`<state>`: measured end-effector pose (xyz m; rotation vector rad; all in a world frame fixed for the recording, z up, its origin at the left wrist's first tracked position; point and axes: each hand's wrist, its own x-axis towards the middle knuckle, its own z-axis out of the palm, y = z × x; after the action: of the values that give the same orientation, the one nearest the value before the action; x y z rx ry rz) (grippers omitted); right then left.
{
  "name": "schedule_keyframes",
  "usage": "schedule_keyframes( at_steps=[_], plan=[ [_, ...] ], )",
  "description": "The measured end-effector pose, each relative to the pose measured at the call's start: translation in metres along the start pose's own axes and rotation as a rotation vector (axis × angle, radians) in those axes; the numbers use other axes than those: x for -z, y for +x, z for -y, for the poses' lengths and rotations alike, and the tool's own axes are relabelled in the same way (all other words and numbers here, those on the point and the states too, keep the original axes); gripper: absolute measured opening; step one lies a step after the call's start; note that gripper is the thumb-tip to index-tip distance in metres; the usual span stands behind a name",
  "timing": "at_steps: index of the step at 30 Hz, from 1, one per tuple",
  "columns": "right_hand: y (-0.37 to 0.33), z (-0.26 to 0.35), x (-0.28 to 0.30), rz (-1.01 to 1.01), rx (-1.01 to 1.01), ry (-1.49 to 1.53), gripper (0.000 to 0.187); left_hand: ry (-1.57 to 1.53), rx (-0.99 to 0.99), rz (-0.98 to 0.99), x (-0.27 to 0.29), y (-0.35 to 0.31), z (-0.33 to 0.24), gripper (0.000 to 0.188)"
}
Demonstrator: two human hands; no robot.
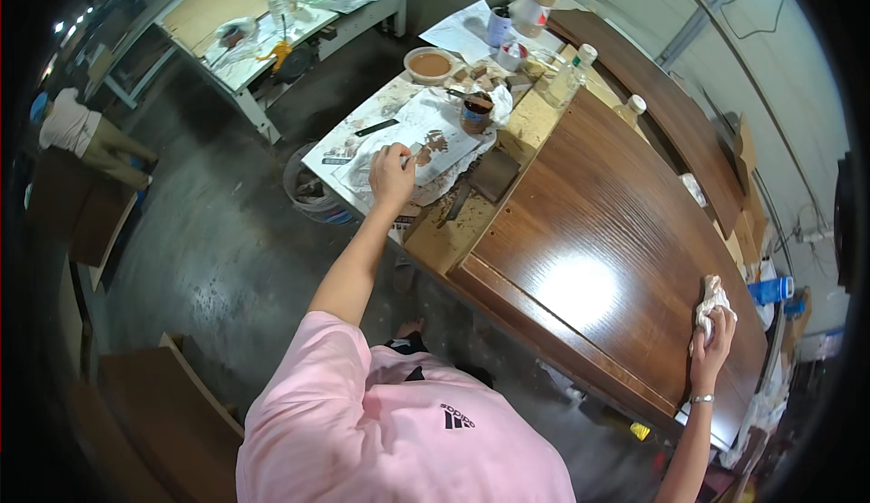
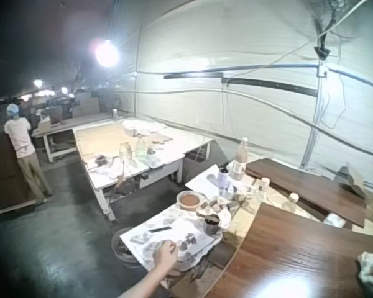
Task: The person is seen cleaning and polishing a wooden furniture component using a cloth and liquid.
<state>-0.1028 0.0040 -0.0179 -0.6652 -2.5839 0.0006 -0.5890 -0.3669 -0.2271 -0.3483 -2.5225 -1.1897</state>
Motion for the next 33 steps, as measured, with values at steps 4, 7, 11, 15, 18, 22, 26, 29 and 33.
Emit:
schedule_keyframes(
  at_steps=[4,7,11,15,18,22,26,29,33],
  plan=[
    [-0.002,-0.003,0.005,0.053,-0.075,-0.021,0.031,-0.115,-0.228,0.169,0.013,0.017,-0.039,0.031],
    [-0.013,0.002,0.014,-0.071,-0.149,-0.109,0.033,-1.061,-0.135,0.875,0.036,0.005,-0.085,0.04],
    [0.011,0.019,0.022,-0.007,-0.148,-0.064,0.031,-0.88,-0.31,0.821,0.094,-0.028,-0.117,0.072],
    [0.009,0.012,0.0,-0.105,-0.106,-0.095,0.029,-0.799,-0.566,0.783,0.129,-0.031,-0.12,0.059],
    [-0.011,0.001,0.0,-0.16,-0.101,-0.173,0.032,-0.656,-0.844,0.882,0.144,-0.033,-0.143,0.061],
    [-0.013,-0.001,-0.001,-0.236,-0.135,-0.233,0.03,-0.476,-0.962,0.923,0.139,-0.009,-0.14,0.063],
    [-0.013,0.001,-0.003,-0.244,-0.172,-0.242,0.03,-0.281,-1.045,0.933,0.147,-0.003,-0.148,0.064],
    [-0.011,0.0,-0.005,-0.235,-0.186,-0.24,0.03,-0.197,-0.997,0.997,0.151,0.001,-0.149,0.066],
    [-0.009,-0.004,-0.006,-0.215,-0.199,-0.242,0.03,-0.166,-0.965,1.049,0.148,0.006,-0.148,0.067]
  ],
)
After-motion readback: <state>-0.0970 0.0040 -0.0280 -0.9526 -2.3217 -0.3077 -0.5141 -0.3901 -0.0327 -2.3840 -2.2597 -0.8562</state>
